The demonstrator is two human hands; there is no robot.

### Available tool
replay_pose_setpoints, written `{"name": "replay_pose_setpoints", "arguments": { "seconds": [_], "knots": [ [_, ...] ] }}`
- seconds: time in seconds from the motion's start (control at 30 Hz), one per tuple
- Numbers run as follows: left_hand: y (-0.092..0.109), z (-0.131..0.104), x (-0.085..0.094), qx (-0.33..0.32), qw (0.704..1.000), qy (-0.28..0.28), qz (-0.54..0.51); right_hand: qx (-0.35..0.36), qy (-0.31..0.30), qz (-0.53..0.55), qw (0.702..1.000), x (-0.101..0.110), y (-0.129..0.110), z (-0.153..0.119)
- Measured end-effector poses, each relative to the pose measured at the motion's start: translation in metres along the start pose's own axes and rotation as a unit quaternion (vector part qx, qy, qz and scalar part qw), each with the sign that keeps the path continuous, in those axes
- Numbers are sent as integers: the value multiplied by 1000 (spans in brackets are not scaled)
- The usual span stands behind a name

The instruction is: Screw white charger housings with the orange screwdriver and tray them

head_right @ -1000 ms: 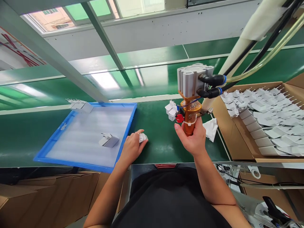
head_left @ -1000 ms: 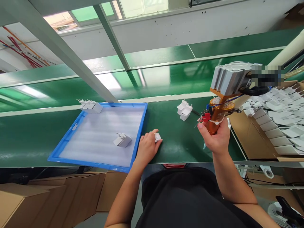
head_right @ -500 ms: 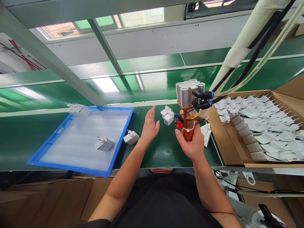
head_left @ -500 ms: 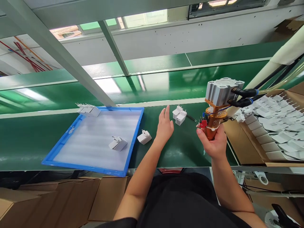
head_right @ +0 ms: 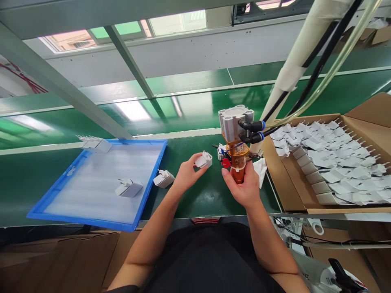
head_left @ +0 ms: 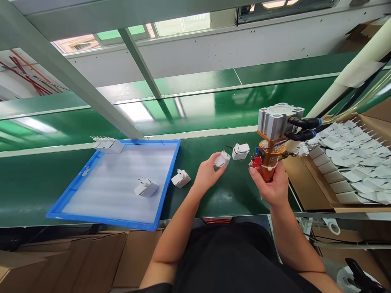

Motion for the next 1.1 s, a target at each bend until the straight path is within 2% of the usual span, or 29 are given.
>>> {"name": "replay_pose_setpoints", "arguments": {
  "seconds": [0.13, 0.2, 0.27, 0.4, 0.47, 0.53, 0.6, 0.67, 0.73, 0.83, 0.9, 1.1],
  "knots": [
    [-22, -68, 8, -15, 999, -29, -32, -43, -27, 64, 997, -8, -1, -1],
    [-33, -90, 7, -16, 997, -39, -64, -65, -44, 109, 991, -15, -2, -2],
    [-43, -102, 5, -10, 993, -42, -109, -84, -55, 145, 984, -22, -4, -3],
    [-57, -107, -1, 28, 967, -18, -254, -99, -83, 179, 975, -36, -10, -2],
    [-61, -107, -5, 43, 956, 4, -292, -102, -97, 188, 972, -42, -15, -2],
    [-61, -108, -7, 18, 970, 46, -239, -106, -104, 197, 969, -49, -20, -1],
    [-57, -111, -10, -56, 986, 101, -120, -106, -106, 206, 967, -56, -26, 0],
    [-51, -113, -16, -131, 980, 148, -4, -103, -102, 218, 965, -64, -32, 1],
    [-45, -114, -24, -153, 972, 171, 60, -100, -94, 229, 964, -72, -40, 3],
    [-37, -114, -31, -153, 968, 179, 84, -95, -78, 230, 965, -83, -51, 7],
    [-33, -116, -29, -152, 971, 167, 74, -97, -77, 218, 968, -89, -58, 10],
    [-27, -122, -3, -108, 985, 128, 35, -58, -39, 151, 986, -94, -74, 14]
  ]
}}
Point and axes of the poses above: each hand's wrist, its own z-axis towards the middle knuckle, its own x-axis out of the back of the hand, y = z × x, the point moved 2 cm from there along z, towards the middle knuckle, and after that the axes turned 5 degrees about z, right-handed, at the moved point
